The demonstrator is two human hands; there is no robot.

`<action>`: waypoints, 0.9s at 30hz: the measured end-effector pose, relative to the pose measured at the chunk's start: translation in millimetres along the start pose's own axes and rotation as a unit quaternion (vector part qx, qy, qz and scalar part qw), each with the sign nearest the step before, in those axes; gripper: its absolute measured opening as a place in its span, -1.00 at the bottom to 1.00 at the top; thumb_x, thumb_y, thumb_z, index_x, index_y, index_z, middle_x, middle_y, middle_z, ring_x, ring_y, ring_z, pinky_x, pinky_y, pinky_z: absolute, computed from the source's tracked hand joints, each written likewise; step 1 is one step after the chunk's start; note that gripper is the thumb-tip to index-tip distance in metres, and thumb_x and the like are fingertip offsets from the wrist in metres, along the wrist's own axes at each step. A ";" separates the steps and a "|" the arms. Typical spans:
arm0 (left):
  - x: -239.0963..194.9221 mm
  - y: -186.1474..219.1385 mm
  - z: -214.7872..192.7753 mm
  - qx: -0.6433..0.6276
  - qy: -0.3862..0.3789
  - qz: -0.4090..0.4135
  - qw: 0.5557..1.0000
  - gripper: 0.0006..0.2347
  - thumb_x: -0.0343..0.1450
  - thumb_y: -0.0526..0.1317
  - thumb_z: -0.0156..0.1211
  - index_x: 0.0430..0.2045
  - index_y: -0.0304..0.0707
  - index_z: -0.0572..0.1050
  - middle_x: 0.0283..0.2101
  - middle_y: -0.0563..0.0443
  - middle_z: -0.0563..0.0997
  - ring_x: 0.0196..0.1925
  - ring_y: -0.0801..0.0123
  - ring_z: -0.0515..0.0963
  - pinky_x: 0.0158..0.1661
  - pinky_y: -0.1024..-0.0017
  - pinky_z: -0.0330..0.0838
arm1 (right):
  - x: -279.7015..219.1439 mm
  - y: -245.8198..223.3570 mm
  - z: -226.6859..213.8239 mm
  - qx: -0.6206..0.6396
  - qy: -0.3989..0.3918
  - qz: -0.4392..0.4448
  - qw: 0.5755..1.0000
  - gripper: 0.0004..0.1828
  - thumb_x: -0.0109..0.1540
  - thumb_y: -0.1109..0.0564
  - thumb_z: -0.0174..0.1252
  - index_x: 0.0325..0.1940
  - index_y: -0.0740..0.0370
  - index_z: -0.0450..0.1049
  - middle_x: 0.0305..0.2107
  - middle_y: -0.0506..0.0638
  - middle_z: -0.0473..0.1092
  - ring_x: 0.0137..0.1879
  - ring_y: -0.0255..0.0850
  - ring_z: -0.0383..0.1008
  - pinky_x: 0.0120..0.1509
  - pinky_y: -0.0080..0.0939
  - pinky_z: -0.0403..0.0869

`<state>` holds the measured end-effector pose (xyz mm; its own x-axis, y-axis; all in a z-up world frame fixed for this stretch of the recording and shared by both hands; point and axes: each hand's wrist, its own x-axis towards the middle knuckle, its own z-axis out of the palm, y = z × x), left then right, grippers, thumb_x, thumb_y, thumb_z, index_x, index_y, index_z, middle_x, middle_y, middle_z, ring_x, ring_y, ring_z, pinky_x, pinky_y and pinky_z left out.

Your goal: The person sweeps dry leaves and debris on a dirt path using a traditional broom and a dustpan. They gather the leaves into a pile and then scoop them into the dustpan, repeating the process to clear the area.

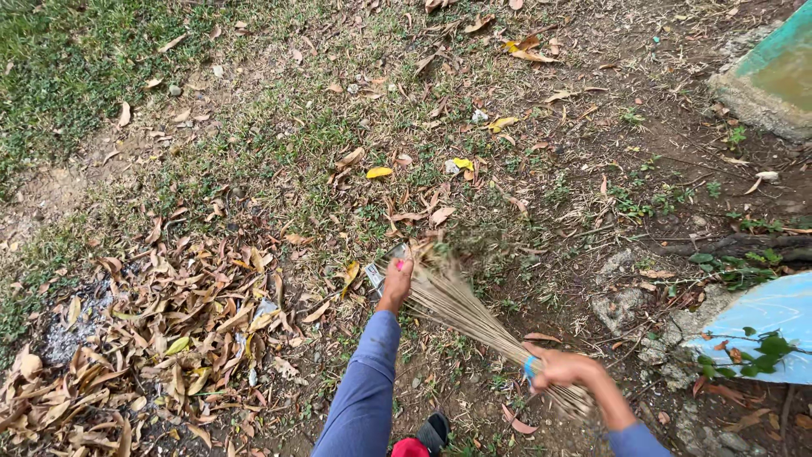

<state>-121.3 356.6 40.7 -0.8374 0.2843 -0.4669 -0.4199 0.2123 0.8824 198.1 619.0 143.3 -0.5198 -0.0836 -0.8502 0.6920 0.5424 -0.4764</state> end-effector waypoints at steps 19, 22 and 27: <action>-9.9 0.8 -11.5 0.051 0.075 0.080 0.993 -0.67 0.41 0.01 0.19 -0.22 -0.33 0.47 -0.33 -0.10 0.58 -0.34 0.31 0.50 -0.28 0.34 0.43 | 104.6 -38.4 69.7 0.062 0.157 0.027 0.985 -0.11 -0.03 0.20 0.39 0.30 0.56 0.17 -0.25 0.21 0.54 -0.18 -0.08 0.59 -0.04 -0.14 0.58; -13.9 -2.3 -19.2 0.005 0.076 0.107 0.991 -0.67 0.42 0.01 0.21 -0.18 -0.31 0.46 -0.31 -0.05 0.60 -0.29 0.36 0.52 -0.22 0.37 0.45 | 92.1 -40.8 91.5 0.045 0.090 0.014 0.995 0.25 -0.01 0.27 0.35 0.54 0.42 -0.34 -0.06 0.09 0.37 -0.12 -0.09 0.63 0.01 -0.17 0.63; -13.5 -4.2 -45.6 -0.147 0.041 0.014 0.988 -0.68 0.43 -0.02 0.15 -0.13 -0.27 0.38 -0.45 0.00 0.39 -0.53 0.40 0.37 -0.52 0.40 0.36 | 26.3 -16.6 64.7 0.212 -0.018 -0.061 0.975 0.34 -0.09 0.32 0.28 0.59 -0.02 -0.39 0.32 0.17 0.22 -0.06 0.00 0.52 0.06 0.01 0.61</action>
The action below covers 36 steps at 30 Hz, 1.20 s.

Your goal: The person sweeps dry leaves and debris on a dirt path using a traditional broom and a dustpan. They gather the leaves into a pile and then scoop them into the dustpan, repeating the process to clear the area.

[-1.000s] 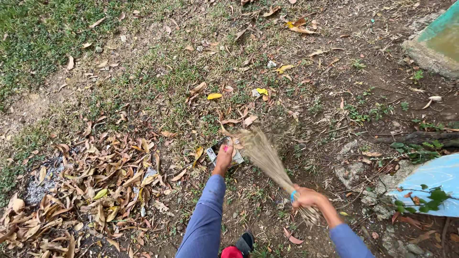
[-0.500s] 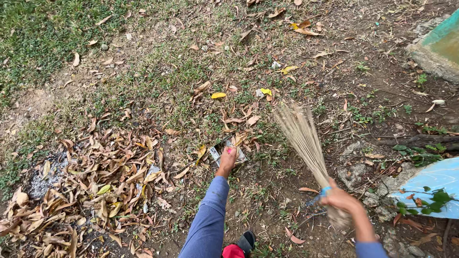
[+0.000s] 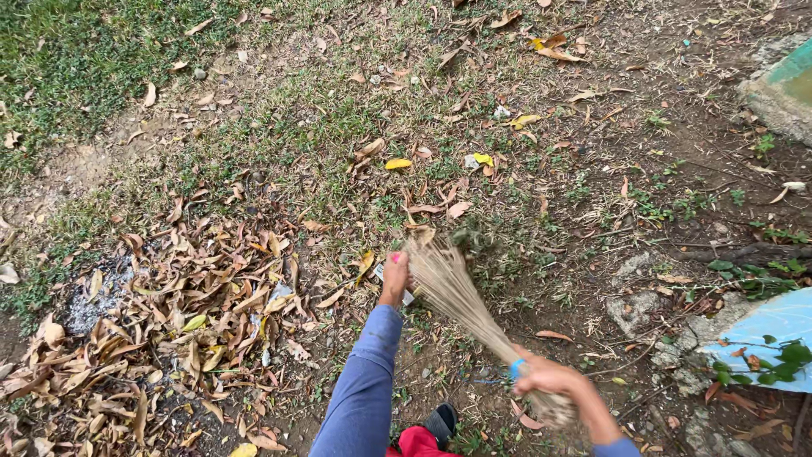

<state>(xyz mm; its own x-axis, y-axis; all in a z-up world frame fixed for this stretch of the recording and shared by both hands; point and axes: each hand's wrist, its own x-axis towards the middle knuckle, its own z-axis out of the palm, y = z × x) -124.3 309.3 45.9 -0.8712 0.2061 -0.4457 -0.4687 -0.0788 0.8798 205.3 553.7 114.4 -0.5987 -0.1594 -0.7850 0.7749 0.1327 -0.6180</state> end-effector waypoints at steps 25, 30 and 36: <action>77.2 31.7 -76.5 0.216 -0.019 0.068 0.974 -0.48 0.46 0.18 0.16 -0.03 -0.40 0.41 -0.14 -0.22 0.62 -0.12 0.19 0.59 -0.13 0.26 0.47 | 87.5 -43.5 135.9 -0.205 0.097 0.022 0.974 0.33 -0.07 0.06 0.40 0.59 0.24 -0.28 -0.15 0.10 0.52 -0.13 -0.14 0.54 0.00 -0.16 0.51; 78.3 44.9 -93.0 0.207 -0.050 -0.066 0.975 -0.48 0.39 0.17 0.06 0.00 -0.31 0.33 -0.13 -0.17 0.53 -0.15 0.07 0.55 -0.17 0.02 0.49 | 4.4 -51.3 116.8 -0.153 0.059 0.004 0.986 0.30 -0.01 0.04 0.48 0.61 0.02 -0.24 0.28 0.07 0.33 0.24 -0.28 0.42 0.36 -0.25 0.37; 94.0 41.6 -106.8 0.173 -0.069 0.104 0.977 -0.54 0.40 0.13 0.17 -0.17 -0.38 0.49 -0.20 -0.16 0.60 -0.15 0.22 0.56 -0.06 0.29 0.44 | -30.4 -89.1 72.2 -0.124 0.220 0.081 0.964 0.37 -0.06 0.09 0.46 0.62 -0.10 -0.30 0.34 0.07 0.31 0.26 -0.14 0.51 0.40 -0.15 0.47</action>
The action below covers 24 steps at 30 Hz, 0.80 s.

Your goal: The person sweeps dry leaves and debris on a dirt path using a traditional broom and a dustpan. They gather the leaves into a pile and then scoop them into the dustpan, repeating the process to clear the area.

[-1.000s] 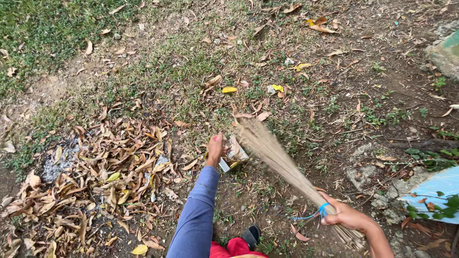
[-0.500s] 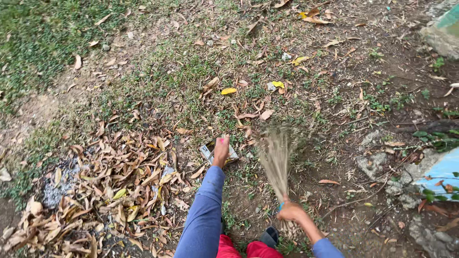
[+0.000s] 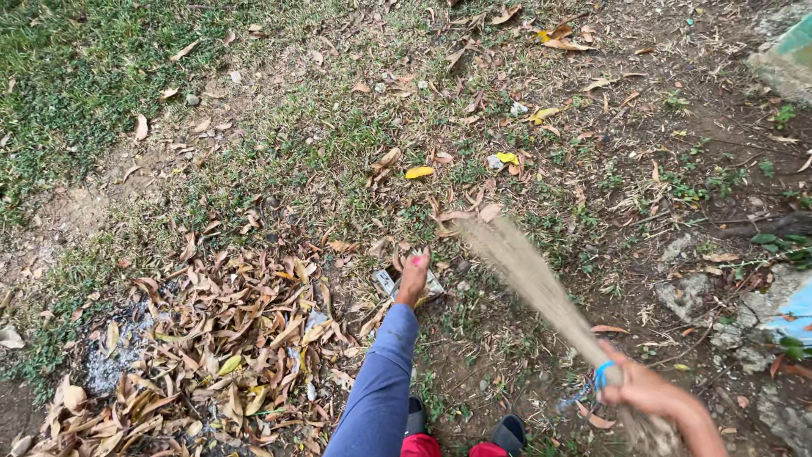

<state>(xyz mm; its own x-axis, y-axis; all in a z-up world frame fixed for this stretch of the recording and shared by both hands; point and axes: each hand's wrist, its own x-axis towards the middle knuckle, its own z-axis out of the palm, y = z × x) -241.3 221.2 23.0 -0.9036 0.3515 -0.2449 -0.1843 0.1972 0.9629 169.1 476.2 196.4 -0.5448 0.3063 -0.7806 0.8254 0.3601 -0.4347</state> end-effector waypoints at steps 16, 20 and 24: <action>13.9 -16.6 -37.4 -0.050 -0.057 -0.162 0.984 -0.55 0.44 0.14 0.11 0.01 -0.22 0.38 -0.36 -0.09 0.44 -0.50 0.30 0.41 -0.61 0.29 0.39 | 151.6 -105.9 75.4 -0.059 -0.126 -0.029 0.990 0.29 -0.05 0.25 0.23 0.63 -0.09 -0.33 0.06 0.27 0.43 -0.04 -0.06 0.47 0.15 0.03 0.49; 17.8 -13.6 -36.8 -0.048 -0.049 -0.164 0.984 -0.55 0.43 0.15 0.11 0.00 -0.19 0.38 -0.35 0.00 0.47 -0.45 0.36 0.46 -0.59 0.28 0.44 | 69.8 -91.1 -27.5 -0.049 -0.185 0.122 0.974 0.27 -0.05 0.24 0.18 0.63 -0.19 -0.30 -0.04 0.23 0.52 -0.17 -0.11 0.51 0.05 0.03 0.53; 17.3 -12.6 -35.1 -0.058 -0.045 -0.154 0.985 -0.58 0.42 0.14 0.12 0.00 -0.12 0.38 -0.37 -0.03 0.48 -0.46 0.31 0.45 -0.59 0.26 0.40 | 38.1 -48.5 -76.2 -0.110 -0.146 0.008 0.983 0.28 0.00 0.20 0.43 0.60 -0.03 -0.27 0.02 0.12 0.56 -0.06 -0.21 0.66 0.25 -0.14 0.55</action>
<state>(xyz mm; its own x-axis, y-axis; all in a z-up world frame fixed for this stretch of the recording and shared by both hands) -268.1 192.6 10.6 -0.7609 0.3717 -0.5319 -0.4923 0.2033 0.8463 97.0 537.5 222.0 -0.4398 0.0593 -0.8961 0.7646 0.5482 -0.3389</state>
